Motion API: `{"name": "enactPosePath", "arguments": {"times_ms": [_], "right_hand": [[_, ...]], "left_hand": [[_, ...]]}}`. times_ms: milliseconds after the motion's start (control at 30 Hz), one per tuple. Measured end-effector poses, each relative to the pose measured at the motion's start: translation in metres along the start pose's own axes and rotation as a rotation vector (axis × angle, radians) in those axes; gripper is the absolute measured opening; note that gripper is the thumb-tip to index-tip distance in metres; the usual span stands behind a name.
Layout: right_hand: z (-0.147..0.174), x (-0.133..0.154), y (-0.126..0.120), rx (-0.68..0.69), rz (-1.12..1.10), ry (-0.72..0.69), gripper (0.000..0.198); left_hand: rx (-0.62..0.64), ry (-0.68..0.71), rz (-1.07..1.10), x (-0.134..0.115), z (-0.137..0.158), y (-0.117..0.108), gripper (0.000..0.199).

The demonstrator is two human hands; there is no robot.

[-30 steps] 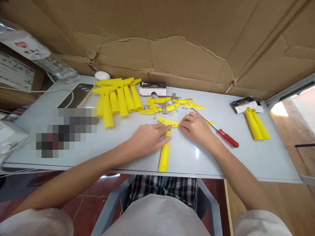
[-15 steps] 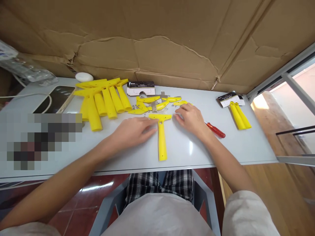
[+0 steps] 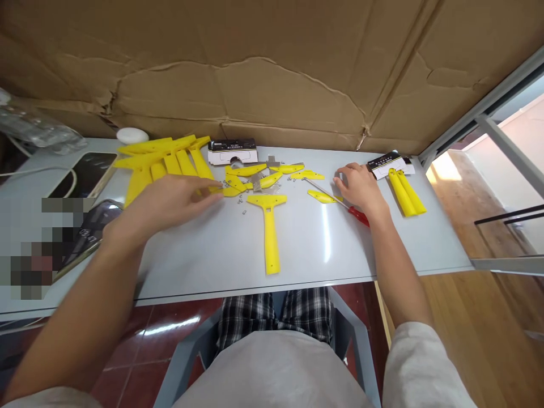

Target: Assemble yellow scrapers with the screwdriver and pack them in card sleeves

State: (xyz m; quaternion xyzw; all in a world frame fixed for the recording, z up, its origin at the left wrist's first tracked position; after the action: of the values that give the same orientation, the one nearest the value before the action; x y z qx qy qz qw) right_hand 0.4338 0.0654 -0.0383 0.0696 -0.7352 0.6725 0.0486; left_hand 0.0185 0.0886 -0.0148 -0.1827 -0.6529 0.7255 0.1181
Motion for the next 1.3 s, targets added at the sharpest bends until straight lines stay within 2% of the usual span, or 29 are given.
{"name": "enactPosePath", "arguments": {"times_ms": [67,167,267,333,467,600,733,1000,1100,1167,1233,1300], "right_hand": [[0.000,-0.002,0.005,0.067,0.006,0.008,0.056],[0.000,0.000,0.006,0.095,0.028,0.010,0.055],[0.000,0.003,0.006,0.098,0.051,0.010,0.055],[0.001,0.005,0.006,0.100,0.061,0.009,0.055],[0.002,0.007,0.005,0.103,0.069,0.018,0.054],[0.003,0.009,0.004,0.123,0.071,0.037,0.054],[0.003,0.013,0.003,0.137,0.093,0.045,0.054],[0.003,0.012,0.005,0.097,0.105,0.057,0.053],[0.002,0.014,0.001,0.050,0.084,0.077,0.050],[0.002,0.023,-0.008,-0.050,0.045,0.090,0.048],[0.002,0.040,-0.016,-0.168,-0.002,0.084,0.046],[0.003,0.067,-0.018,-0.210,-0.038,0.046,0.043]], "left_hand": [[0.000,0.019,0.010,-0.002,0.000,0.000,0.055],[-0.008,0.031,0.052,-0.004,0.006,0.002,0.057],[-0.071,0.033,0.127,-0.001,0.024,0.008,0.058],[-0.139,0.085,0.186,-0.002,0.042,0.013,0.058],[-0.215,0.083,0.258,0.002,0.079,0.033,0.054],[-0.282,0.055,0.308,0.001,0.100,0.055,0.047],[-0.370,0.023,0.333,-0.005,0.107,0.063,0.042],[-0.405,0.020,0.336,-0.006,0.106,0.062,0.039],[-0.408,0.032,0.340,-0.007,0.106,0.062,0.040],[-0.408,0.033,0.346,-0.006,0.105,0.063,0.040],[-0.402,0.027,0.344,-0.006,0.105,0.063,0.040],[-0.396,0.022,0.342,-0.006,0.104,0.063,0.041]]}}
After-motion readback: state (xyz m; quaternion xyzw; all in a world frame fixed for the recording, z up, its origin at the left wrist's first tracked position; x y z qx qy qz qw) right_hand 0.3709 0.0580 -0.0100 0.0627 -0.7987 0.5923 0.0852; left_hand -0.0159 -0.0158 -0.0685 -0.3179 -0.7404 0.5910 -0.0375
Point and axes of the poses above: each hand's wrist, its own z-axis away from the middle knuckle, its own y-axis out of the palm, x = y × z, the point moved 8 cm from there along -z, towards the middle knuckle
